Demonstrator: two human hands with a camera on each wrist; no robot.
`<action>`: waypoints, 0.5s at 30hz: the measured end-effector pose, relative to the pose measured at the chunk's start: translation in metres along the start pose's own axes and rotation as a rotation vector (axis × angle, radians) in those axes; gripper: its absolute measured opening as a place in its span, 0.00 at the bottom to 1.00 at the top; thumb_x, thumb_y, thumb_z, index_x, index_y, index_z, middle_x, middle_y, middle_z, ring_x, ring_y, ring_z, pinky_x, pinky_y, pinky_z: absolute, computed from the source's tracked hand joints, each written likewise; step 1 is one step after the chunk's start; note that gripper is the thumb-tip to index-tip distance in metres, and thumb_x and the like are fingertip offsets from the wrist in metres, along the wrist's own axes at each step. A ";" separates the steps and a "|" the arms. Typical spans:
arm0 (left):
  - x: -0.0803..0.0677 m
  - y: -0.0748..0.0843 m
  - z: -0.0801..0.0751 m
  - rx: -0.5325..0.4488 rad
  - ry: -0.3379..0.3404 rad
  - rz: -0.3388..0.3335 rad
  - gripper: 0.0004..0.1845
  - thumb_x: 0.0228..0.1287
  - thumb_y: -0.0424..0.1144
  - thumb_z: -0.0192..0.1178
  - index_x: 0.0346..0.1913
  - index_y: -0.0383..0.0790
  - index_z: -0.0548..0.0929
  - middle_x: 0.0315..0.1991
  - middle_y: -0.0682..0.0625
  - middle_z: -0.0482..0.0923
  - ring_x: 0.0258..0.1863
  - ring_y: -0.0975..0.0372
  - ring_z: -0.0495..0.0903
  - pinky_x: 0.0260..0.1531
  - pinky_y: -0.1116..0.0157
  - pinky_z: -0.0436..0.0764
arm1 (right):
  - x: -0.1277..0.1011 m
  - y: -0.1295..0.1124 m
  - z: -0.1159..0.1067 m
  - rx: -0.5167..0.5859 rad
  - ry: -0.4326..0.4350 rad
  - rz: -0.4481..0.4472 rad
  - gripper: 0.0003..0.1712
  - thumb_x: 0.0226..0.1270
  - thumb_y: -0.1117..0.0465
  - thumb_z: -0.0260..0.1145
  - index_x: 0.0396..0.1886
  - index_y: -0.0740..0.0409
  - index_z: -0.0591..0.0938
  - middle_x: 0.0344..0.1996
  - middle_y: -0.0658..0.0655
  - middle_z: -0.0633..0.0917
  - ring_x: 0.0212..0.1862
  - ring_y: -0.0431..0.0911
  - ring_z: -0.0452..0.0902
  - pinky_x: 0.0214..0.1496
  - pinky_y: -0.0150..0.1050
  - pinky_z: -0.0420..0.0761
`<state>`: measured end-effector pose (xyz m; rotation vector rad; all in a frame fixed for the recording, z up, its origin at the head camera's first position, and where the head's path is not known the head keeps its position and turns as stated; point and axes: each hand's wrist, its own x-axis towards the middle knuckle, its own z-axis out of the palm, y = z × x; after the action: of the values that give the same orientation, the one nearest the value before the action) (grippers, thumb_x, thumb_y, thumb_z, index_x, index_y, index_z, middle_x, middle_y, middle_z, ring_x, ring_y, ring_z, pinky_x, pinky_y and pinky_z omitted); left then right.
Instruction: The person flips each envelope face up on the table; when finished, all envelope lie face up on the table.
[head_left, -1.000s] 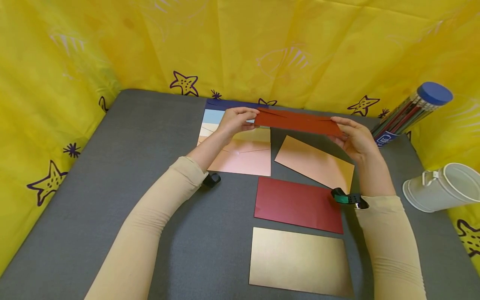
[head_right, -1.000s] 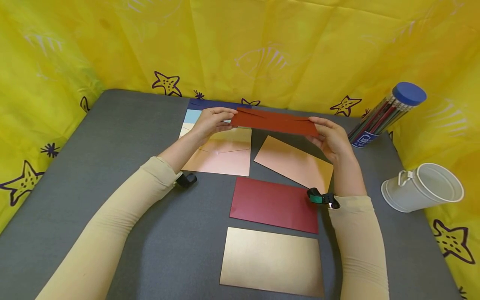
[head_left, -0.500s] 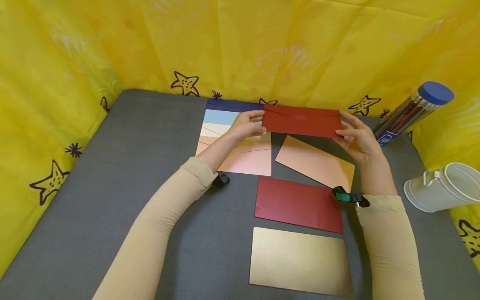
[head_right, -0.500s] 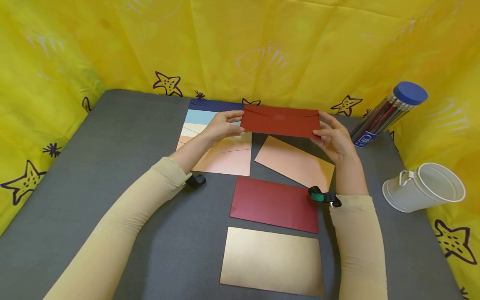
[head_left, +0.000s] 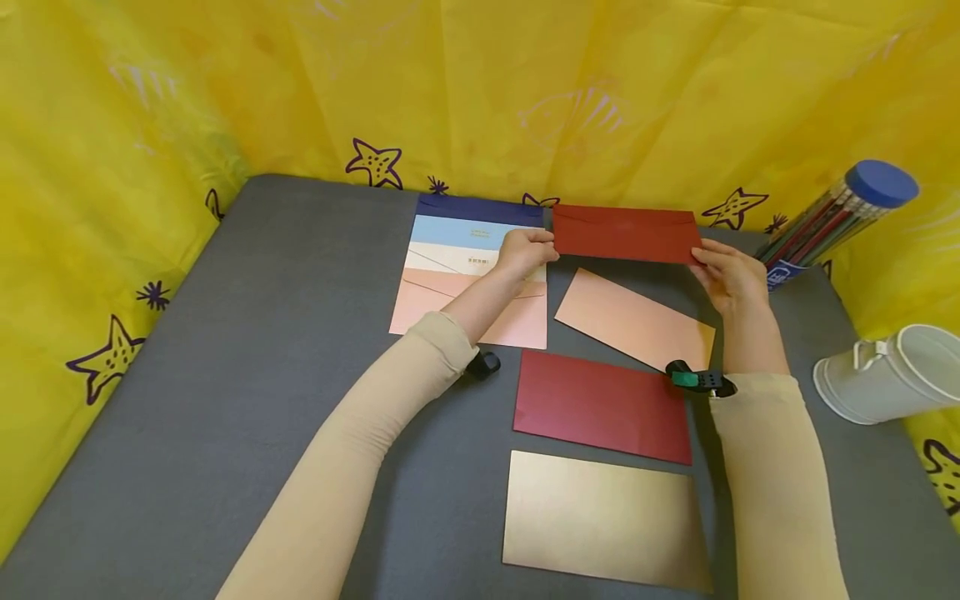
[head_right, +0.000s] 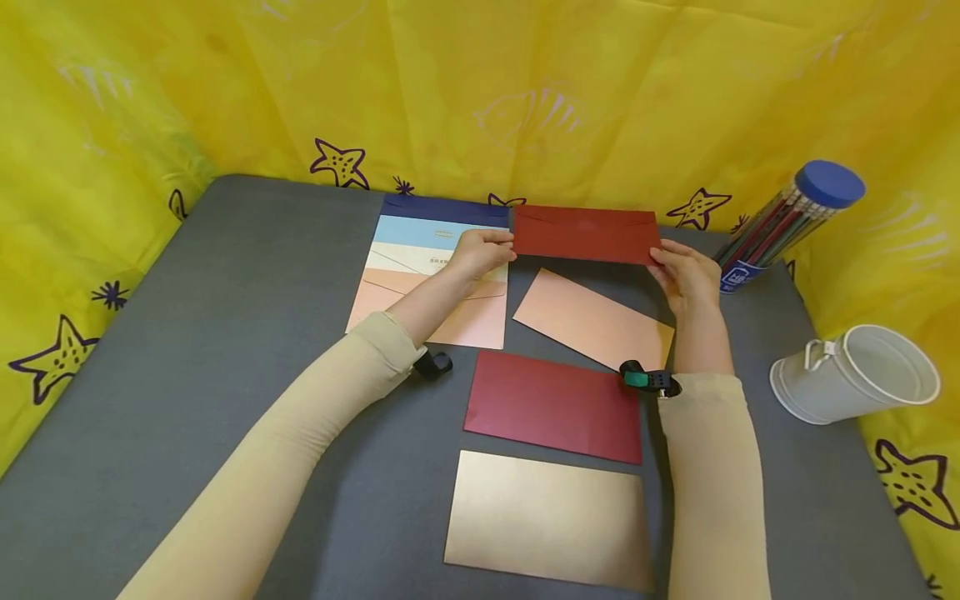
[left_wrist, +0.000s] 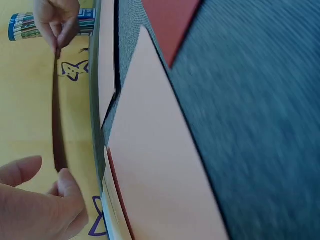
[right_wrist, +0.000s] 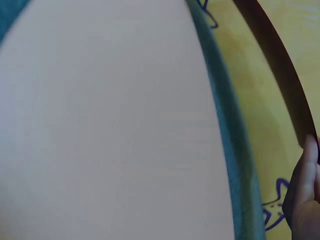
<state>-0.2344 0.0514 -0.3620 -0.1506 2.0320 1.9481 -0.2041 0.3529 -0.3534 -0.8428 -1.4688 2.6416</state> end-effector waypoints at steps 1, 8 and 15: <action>0.000 0.000 0.002 0.005 -0.014 -0.007 0.21 0.62 0.24 0.59 0.60 0.29 0.80 0.60 0.37 0.80 0.58 0.48 0.81 0.61 0.61 0.80 | 0.002 0.000 -0.001 -0.010 0.021 0.009 0.11 0.56 0.78 0.68 0.30 0.61 0.90 0.29 0.53 0.87 0.32 0.43 0.86 0.36 0.34 0.88; 0.007 0.001 0.009 0.021 -0.023 -0.037 0.21 0.62 0.26 0.58 0.59 0.29 0.79 0.63 0.38 0.77 0.53 0.50 0.81 0.60 0.61 0.80 | 0.012 0.001 -0.005 -0.113 0.127 0.043 0.11 0.57 0.76 0.69 0.27 0.56 0.90 0.25 0.49 0.87 0.29 0.40 0.85 0.34 0.31 0.87; 0.015 -0.001 0.004 0.081 -0.094 -0.017 0.27 0.63 0.26 0.56 0.67 0.29 0.71 0.70 0.38 0.69 0.66 0.47 0.74 0.68 0.58 0.74 | 0.018 0.006 -0.003 -0.241 0.141 0.065 0.31 0.60 0.75 0.66 0.62 0.51 0.81 0.25 0.45 0.88 0.32 0.38 0.85 0.37 0.28 0.86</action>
<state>-0.2479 0.0572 -0.3674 -0.0567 2.0377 1.8238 -0.2164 0.3564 -0.3670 -1.0868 -1.7727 2.4205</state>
